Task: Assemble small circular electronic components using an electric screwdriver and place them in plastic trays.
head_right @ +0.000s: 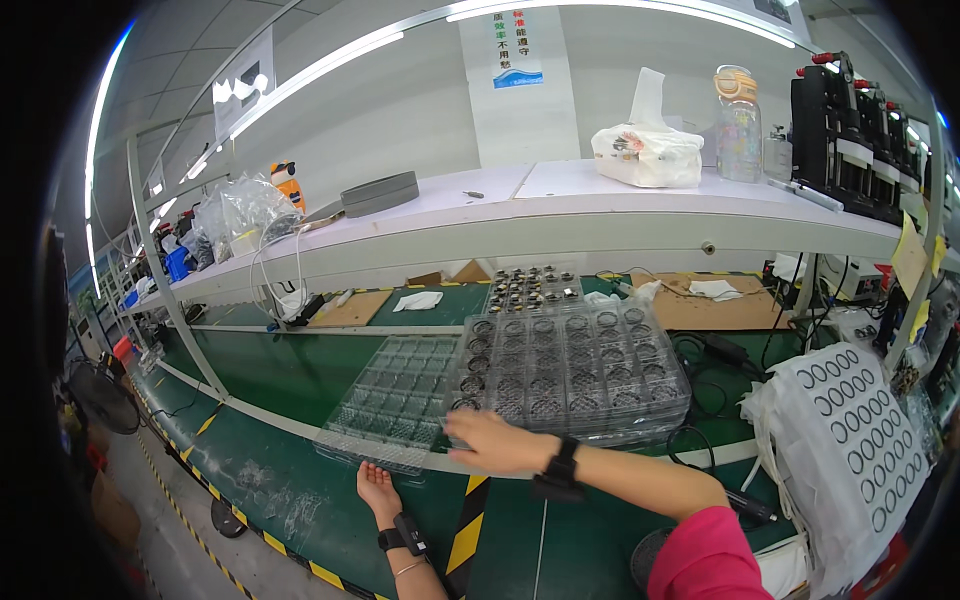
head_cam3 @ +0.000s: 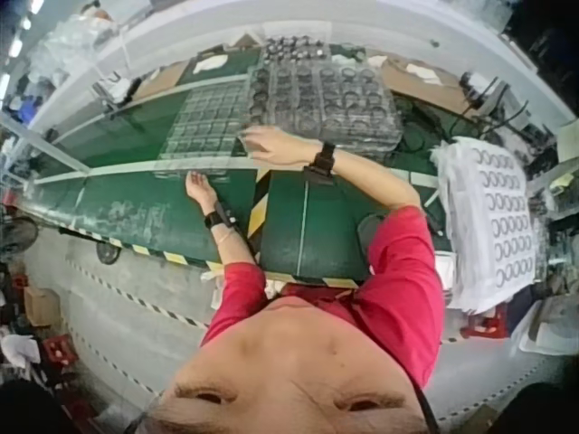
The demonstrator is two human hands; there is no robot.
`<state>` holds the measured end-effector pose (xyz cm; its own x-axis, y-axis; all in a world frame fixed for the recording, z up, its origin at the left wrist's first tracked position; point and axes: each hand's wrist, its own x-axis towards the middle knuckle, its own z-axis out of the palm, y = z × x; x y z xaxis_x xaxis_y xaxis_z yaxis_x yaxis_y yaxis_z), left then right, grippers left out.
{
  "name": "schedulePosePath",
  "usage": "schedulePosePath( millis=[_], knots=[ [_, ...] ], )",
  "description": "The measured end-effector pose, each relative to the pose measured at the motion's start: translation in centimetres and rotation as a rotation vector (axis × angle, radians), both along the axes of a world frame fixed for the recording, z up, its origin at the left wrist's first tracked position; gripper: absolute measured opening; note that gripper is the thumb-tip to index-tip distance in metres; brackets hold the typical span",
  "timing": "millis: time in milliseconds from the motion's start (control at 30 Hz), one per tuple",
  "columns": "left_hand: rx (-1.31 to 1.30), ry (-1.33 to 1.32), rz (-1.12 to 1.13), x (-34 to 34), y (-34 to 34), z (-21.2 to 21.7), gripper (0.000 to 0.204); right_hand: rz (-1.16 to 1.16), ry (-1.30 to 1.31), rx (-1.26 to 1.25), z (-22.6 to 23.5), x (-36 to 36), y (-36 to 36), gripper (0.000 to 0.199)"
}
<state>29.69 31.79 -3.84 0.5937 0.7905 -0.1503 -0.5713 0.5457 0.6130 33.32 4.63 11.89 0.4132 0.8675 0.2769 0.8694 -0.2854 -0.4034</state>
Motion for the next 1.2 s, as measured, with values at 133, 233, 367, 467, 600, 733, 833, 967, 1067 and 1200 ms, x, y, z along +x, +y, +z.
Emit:
schedulePosePath(
  millis=[133, 233, 367, 467, 600, 733, 833, 967, 1067, 1200],
  knots=[
    [-0.026, -0.011, -0.021, 0.5, -0.6, 0.2, 0.022, 0.187, 0.014, -0.01, 1.4, -9.6, -6.8, 0.047],
    [-0.051, -0.007, -0.023, 0.3, -0.2, 0.1, 0.017, 0.036, 0.11, -0.075, 2.4, -15.4, -12.1, 0.049],
    [0.078, 0.085, 0.051, 0.1, 1.2, -0.4, 0.017, -0.441, 0.162, 0.06, 2.5, -21.3, -19.1, 0.043],
    [0.286, 0.18, 0.062, 1.4, 0.2, -0.8, 0.02, -0.944, 0.064, 0.25, 1.1, -26.3, -23.7, 0.037],
    [0.531, 0.295, 0.121, 3.1, 2.3, -3.2, 0.025, -1.319, -0.166, 0.264, 0.9, -30.1, -27.7, 0.029],
    [0.585, 0.393, 0.174, 3.8, 1.8, -3.3, 0.032, -1.529, -0.316, 0.207, 2.0, -32.5, -31.1, 0.027],
    [0.65, 0.374, 0.201, 5.2, 7.0, -6.3, 0.032, -1.588, -0.378, 0.161, 3.6, -33.0, -33.9, 0.026],
    [0.804, 0.389, 0.316, 1.7, 0.6, 0.1, 0.027, -1.547, -0.095, -0.058, 5.4, -31.7, -41.0, 0.028],
    [1.246, 0.331, 0.392, 3.4, -0.7, 0.7, 0.024, -1.579, -0.045, -0.182, 4.7, -29.0, -46.9, 0.026],
    [1.302, 0.056, 0.059, 0.5, -10.4, 5.5, 0.015, -1.538, -0.075, -0.407, 2.7, -26.0, -50.0, 0.015]
  ],
)
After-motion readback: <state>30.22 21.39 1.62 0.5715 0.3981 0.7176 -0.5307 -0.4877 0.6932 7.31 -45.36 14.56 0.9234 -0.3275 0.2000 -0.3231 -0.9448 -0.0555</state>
